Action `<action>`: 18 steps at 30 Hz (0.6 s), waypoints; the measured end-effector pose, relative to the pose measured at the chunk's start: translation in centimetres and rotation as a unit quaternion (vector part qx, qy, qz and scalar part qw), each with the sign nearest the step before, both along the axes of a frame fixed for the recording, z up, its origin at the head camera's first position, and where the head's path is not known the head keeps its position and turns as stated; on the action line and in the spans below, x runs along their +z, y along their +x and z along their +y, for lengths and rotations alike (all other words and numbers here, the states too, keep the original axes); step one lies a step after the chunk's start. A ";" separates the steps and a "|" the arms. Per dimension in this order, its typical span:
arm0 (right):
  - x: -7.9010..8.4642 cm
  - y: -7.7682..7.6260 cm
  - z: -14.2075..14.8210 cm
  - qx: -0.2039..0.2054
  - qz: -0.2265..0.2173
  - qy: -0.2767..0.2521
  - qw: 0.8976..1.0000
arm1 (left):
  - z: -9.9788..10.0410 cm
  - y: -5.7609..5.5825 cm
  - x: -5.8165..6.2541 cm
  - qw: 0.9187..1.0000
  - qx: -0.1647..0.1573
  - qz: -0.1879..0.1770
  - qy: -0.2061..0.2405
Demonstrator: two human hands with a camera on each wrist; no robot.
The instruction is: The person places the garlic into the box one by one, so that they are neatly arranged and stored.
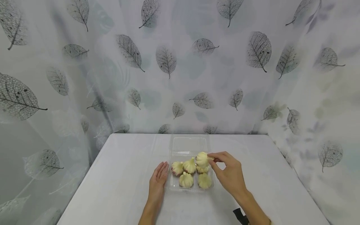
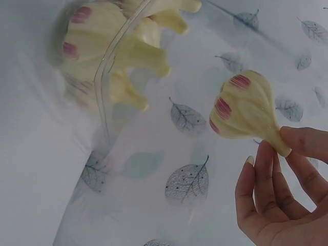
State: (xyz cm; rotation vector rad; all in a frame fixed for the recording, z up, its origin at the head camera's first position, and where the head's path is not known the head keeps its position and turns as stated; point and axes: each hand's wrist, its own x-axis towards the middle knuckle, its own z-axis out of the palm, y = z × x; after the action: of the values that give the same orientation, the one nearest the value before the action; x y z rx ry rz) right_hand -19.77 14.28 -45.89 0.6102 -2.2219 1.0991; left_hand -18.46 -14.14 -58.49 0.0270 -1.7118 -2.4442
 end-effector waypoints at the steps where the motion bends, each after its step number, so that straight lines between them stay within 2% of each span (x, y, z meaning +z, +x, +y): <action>1: 0.1 0.0 -0.2 0.004 -0.001 -0.001 1.000 | 0.0 0.0 0.1 1.000 -0.001 0.001 -0.001; 9: 0.8 0.3 -1.8 0.027 -0.004 0.000 1.000 | -0.1 -0.1 0.3 1.000 0.000 0.001 0.000; 18: 0.5 0.5 -3.6 0.052 -0.002 -0.003 0.999 | -0.1 0.0 0.5 1.000 0.002 -0.004 -0.016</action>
State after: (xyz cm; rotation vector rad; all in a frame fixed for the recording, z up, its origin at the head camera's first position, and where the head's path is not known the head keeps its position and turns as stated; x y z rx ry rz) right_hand -19.29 10.68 -45.42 0.7270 -2.2109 1.1599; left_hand -18.42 -14.23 -58.03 0.0372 -1.7522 -2.4156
